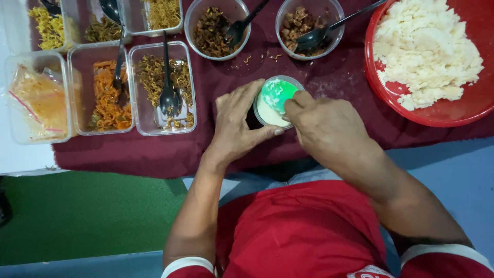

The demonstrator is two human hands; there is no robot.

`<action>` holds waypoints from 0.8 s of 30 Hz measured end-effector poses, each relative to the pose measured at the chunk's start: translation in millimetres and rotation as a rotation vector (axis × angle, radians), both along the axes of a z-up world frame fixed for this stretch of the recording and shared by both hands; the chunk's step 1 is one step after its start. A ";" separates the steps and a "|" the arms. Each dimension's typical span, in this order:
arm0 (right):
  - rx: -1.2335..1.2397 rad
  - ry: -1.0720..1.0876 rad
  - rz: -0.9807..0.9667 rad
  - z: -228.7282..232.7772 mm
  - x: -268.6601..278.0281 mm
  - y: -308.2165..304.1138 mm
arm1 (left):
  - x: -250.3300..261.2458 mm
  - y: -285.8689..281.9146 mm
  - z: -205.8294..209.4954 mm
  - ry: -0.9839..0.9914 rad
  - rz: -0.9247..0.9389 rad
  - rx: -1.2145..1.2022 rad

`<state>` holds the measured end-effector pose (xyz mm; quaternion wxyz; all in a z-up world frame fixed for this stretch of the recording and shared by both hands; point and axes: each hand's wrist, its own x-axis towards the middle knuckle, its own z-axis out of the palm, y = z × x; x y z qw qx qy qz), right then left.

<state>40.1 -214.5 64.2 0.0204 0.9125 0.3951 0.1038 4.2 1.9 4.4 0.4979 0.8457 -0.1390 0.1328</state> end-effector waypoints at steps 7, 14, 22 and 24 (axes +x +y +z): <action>-0.036 0.103 0.056 5.5 7.1 -4.4 | 1.7 0.2 -1.1 0.012 -0.017 0.006; -0.078 0.100 0.140 6.4 18.2 -10.0 | 1.5 2.4 -1.5 0.013 -0.029 -0.020; 0.118 0.358 0.245 18.8 27.1 -14.2 | 1.3 4.1 -3.8 -0.003 -0.040 -0.036; 0.053 0.167 0.219 3.9 29.2 -18.2 | 0.4 4.1 -4.6 -0.012 -0.033 -0.040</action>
